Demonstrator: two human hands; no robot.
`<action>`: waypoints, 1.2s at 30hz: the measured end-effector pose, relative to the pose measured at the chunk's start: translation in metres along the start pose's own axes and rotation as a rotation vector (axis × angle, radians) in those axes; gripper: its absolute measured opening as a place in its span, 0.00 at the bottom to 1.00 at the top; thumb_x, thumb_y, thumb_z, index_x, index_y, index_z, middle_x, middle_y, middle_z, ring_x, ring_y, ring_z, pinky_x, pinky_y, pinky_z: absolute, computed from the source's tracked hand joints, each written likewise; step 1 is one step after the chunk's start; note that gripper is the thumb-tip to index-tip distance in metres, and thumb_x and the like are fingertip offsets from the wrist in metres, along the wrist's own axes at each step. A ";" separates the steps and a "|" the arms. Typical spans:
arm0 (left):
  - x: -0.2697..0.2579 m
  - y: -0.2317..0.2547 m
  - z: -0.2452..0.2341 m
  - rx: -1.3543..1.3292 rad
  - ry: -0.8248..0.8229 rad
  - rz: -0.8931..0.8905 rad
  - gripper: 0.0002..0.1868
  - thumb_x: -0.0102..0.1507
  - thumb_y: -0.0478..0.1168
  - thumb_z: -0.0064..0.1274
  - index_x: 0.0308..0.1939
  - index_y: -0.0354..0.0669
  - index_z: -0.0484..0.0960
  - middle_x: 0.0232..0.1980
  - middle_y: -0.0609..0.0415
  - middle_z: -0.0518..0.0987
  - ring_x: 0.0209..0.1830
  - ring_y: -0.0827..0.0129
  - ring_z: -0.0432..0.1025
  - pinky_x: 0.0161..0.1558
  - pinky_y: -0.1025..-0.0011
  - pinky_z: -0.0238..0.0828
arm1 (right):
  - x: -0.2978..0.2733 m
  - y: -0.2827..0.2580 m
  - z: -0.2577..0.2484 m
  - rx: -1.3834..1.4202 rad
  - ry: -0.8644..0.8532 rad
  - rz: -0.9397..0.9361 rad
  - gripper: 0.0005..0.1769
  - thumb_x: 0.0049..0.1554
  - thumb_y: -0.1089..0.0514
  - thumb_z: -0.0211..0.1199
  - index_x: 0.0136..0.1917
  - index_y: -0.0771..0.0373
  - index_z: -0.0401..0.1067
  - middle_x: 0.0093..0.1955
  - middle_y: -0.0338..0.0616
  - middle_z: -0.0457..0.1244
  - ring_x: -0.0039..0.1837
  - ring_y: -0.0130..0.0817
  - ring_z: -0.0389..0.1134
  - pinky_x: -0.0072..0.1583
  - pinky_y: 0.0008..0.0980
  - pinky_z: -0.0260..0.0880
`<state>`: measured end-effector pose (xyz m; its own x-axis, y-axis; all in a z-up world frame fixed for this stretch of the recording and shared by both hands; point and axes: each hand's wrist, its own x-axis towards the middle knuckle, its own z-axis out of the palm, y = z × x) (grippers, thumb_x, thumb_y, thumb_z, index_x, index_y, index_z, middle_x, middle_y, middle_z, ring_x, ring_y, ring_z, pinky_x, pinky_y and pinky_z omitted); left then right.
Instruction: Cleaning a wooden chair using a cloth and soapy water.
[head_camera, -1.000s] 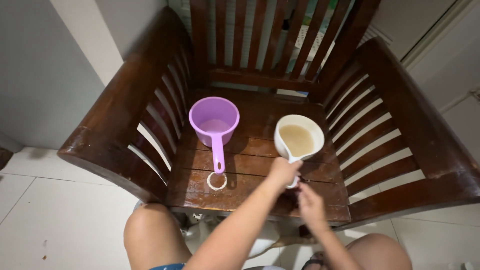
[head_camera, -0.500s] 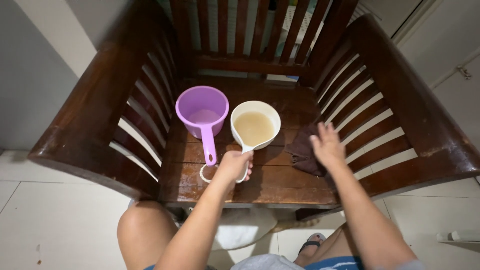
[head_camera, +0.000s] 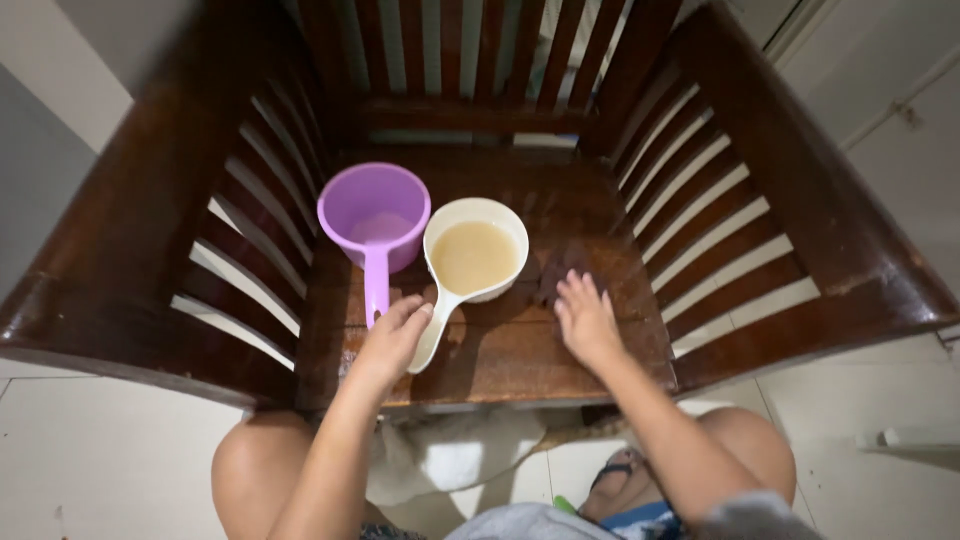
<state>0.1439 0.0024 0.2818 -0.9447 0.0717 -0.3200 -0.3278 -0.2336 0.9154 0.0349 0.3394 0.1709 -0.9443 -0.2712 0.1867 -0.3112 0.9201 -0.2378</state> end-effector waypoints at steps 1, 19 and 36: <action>-0.015 0.000 0.004 0.362 0.200 0.236 0.20 0.66 0.45 0.52 0.55 0.33 0.77 0.41 0.46 0.82 0.37 0.61 0.76 0.39 0.64 0.74 | 0.008 0.008 0.005 0.066 0.007 0.041 0.30 0.65 0.44 0.48 0.74 0.59 0.64 0.84 0.46 0.47 0.85 0.48 0.41 0.79 0.57 0.38; 0.084 -0.124 0.223 1.163 0.238 0.574 0.09 0.58 0.42 0.61 0.32 0.39 0.82 0.37 0.43 0.81 0.41 0.50 0.76 0.44 0.55 0.73 | 0.070 0.098 0.070 0.482 0.007 0.240 0.31 0.66 0.44 0.51 0.76 0.63 0.62 0.81 0.58 0.48 0.84 0.50 0.44 0.79 0.39 0.47; 0.094 -0.127 0.129 1.696 0.146 0.333 0.10 0.64 0.37 0.48 0.45 0.35 0.80 0.45 0.44 0.78 0.47 0.54 0.73 0.43 0.58 0.73 | 0.087 0.045 -0.028 -0.284 -0.222 0.266 0.38 0.65 0.33 0.42 0.82 0.49 0.47 0.87 0.39 0.35 0.86 0.43 0.33 0.79 0.55 0.37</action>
<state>0.0961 0.1643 0.1668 -0.9912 0.1321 -0.0096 0.1297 0.9832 0.1285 -0.0585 0.3647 0.2035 -0.9972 -0.0405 -0.0625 -0.0423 0.9987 0.0270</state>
